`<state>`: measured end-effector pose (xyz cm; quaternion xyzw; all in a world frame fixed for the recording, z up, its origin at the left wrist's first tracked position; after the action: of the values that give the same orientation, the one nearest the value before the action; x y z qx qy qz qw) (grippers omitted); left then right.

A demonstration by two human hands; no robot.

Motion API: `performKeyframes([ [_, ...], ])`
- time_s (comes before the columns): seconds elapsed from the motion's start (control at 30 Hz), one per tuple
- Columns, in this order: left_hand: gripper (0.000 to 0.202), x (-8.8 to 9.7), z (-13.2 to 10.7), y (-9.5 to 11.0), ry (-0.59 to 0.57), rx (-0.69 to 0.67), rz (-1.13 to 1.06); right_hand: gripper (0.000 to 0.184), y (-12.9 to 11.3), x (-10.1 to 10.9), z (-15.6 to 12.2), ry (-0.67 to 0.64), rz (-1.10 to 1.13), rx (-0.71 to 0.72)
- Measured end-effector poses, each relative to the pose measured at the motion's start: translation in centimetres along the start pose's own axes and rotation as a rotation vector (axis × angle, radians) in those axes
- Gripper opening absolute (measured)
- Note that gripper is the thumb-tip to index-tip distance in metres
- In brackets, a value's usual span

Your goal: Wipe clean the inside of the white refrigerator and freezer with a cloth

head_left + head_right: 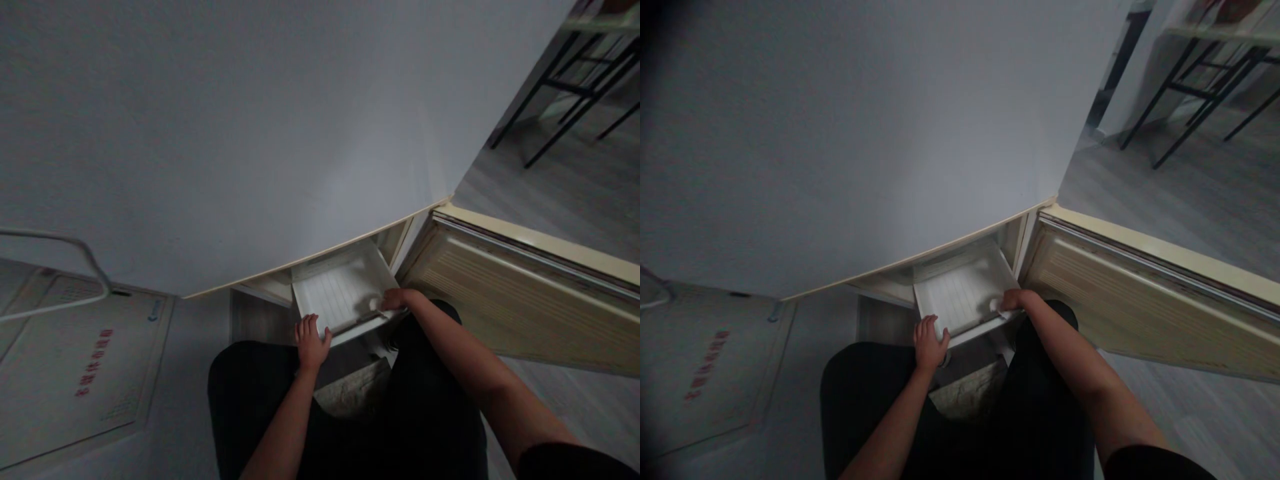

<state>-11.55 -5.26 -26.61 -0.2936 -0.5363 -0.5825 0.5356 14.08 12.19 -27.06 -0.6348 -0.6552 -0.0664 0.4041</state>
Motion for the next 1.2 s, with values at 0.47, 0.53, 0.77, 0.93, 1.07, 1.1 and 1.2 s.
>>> performKeyframes([
  [0.47, 0.041, -0.1, 0.2, 0.0, -0.038, 0.018, 0.068, 0.062, -2.3, 2.5, 5.3, 0.398, -0.216, 0.051],
  [0.53, 0.040, -0.2, 0.2, -0.1, -0.040, 0.022, 0.067, 0.064, -2.6, 3.6, 6.4, 0.459, -0.208, 0.061],
  [0.77, 0.039, -0.1, 0.2, -0.2, -0.051, 0.025, 0.040, 0.064, -2.4, 3.2, 7.6, 0.473, -0.244, 0.026],
  [0.93, 0.038, -0.1, 0.2, -0.1, -0.050, 0.036, 0.034, 0.058, -2.1, 2.0, 5.5, 0.419, -0.308, 0.000],
  [1.07, 0.035, 0.0, 0.3, -0.1, -0.062, 0.043, 0.020, 0.051, -2.7, 1.8, 2.7, 0.374, -0.369, -0.005],
  [1.1, 0.034, 0.0, 0.3, -0.1, -0.064, 0.044, 0.015, 0.048, -2.8, 1.6, 1.9, 0.351, -0.376, -0.019],
  [1.2, 0.032, 0.0, 0.4, 0.0, -0.062, 0.044, -0.007, 0.040, -2.6, 0.7, -0.7, 0.299, -0.360, -0.111],
])
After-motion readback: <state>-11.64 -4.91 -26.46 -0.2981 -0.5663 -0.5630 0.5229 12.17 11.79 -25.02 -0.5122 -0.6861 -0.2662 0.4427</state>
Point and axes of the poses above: each hand's wrist, its own z-axis towards the middle knuckle, its own x-axis out of the back of the hand, y = z × x, the point moved 7 cm from there along z, towards the middle knuckle, and after that the axes turned 1 degree about z, right-handed, at the moved point
